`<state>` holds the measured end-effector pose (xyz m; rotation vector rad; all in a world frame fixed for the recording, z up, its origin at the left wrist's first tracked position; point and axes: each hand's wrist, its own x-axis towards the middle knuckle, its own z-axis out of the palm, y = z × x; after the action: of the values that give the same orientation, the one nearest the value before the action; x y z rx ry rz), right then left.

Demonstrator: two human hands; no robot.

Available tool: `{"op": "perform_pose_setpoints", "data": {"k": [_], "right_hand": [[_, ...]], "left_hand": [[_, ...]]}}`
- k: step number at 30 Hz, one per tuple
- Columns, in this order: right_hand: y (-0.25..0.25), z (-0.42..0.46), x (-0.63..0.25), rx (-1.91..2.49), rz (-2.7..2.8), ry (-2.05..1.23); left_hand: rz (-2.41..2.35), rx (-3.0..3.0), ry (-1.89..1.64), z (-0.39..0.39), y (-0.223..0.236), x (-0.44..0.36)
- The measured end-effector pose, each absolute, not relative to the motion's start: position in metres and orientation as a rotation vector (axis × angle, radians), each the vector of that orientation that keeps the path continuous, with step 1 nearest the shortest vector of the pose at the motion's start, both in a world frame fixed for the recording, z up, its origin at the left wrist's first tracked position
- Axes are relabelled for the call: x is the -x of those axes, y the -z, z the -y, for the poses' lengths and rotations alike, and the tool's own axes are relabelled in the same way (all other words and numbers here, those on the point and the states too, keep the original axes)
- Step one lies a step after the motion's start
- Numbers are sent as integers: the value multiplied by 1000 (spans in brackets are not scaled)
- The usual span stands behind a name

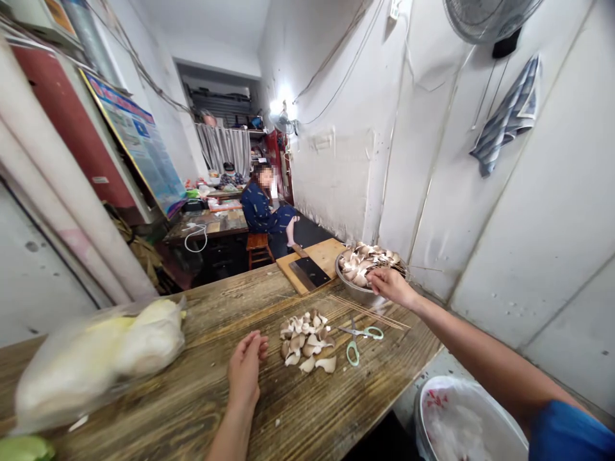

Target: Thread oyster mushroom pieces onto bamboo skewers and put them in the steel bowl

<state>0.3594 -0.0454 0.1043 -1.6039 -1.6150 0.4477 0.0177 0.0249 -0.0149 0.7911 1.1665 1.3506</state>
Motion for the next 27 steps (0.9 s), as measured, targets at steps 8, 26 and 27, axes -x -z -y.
{"op": "perform_pose_setpoints", "data": {"k": [8,26,27], "right_hand": [[-106,46,-376,1631,1471,-563],[-147,-43,-413,2178,1399,-383],[-146,-48,-410,2215,1437,-369]], "left_hand": [[-1186,-789,-1314,-23,16,-18],[-1246,-817,-1234,-26,21,-16],[-1244,-819,-1237,-26,21,-16]]}}
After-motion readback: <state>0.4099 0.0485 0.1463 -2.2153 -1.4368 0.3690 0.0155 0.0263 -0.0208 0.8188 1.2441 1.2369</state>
